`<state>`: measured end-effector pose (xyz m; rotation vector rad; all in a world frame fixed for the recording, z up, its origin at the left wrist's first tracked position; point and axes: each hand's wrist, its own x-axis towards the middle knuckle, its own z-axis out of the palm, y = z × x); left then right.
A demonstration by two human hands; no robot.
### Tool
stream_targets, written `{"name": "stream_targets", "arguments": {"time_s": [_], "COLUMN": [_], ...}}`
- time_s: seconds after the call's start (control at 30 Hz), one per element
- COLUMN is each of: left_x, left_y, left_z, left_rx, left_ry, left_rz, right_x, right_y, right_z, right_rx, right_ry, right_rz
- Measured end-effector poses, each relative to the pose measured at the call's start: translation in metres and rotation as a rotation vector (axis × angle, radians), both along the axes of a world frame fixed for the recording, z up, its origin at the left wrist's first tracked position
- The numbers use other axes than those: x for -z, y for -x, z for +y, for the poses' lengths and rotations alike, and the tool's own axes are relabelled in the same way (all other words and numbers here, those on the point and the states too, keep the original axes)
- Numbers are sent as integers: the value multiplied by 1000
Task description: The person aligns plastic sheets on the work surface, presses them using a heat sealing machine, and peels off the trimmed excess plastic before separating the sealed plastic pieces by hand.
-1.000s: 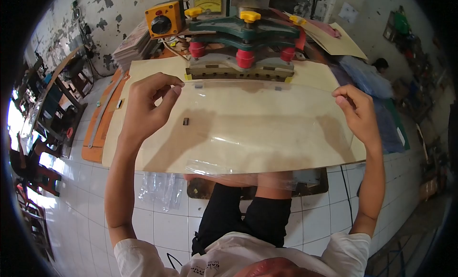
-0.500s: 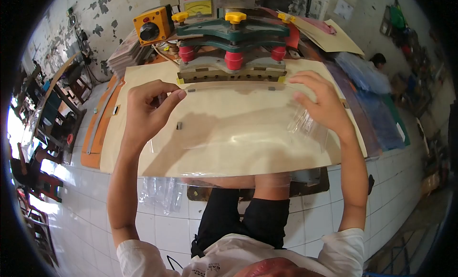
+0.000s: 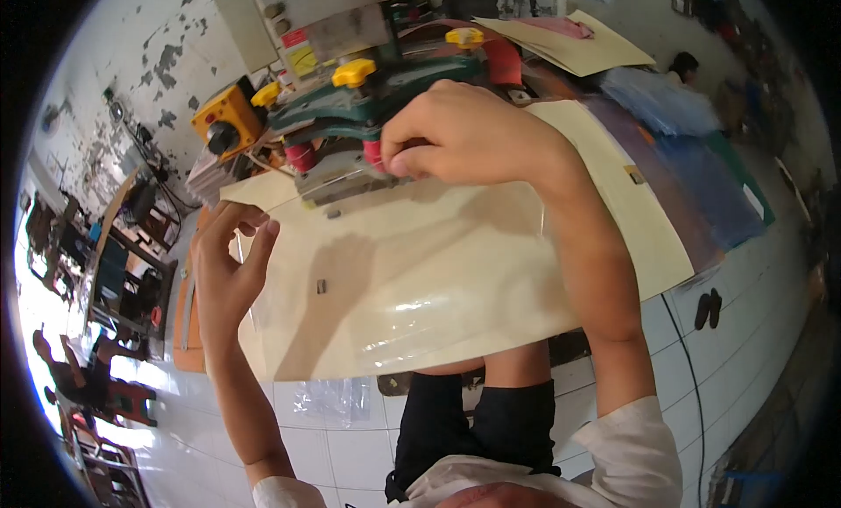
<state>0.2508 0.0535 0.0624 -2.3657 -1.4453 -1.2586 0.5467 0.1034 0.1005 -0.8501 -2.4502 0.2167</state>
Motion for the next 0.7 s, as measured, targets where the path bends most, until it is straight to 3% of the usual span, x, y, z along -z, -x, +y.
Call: {"name": "stream_targets", "arguments": {"time_s": [0.13, 0.2, 0.37, 0.47, 0.7], "left_x": [-18, -21, -36, -49, -43], "left_y": [-30, -47, -89, -104, -103], "left_z": [0, 4, 22, 24, 37], "left_rx": [-21, 102, 312, 308, 361], "left_ry": [-5, 40, 66, 114, 108], "left_rz": [158, 48, 93, 208, 122], "right_x": [-1, -4, -8, -15, -11], "right_y": [3, 4, -5, -9, -15], "right_z": [-1, -9, -15, -20, -12], "right_rx": [20, 76, 104, 141, 170], "right_ry": [-70, -51, -71, -72, -113], "right_rz": [-32, -56, -89, -120, -145]}}
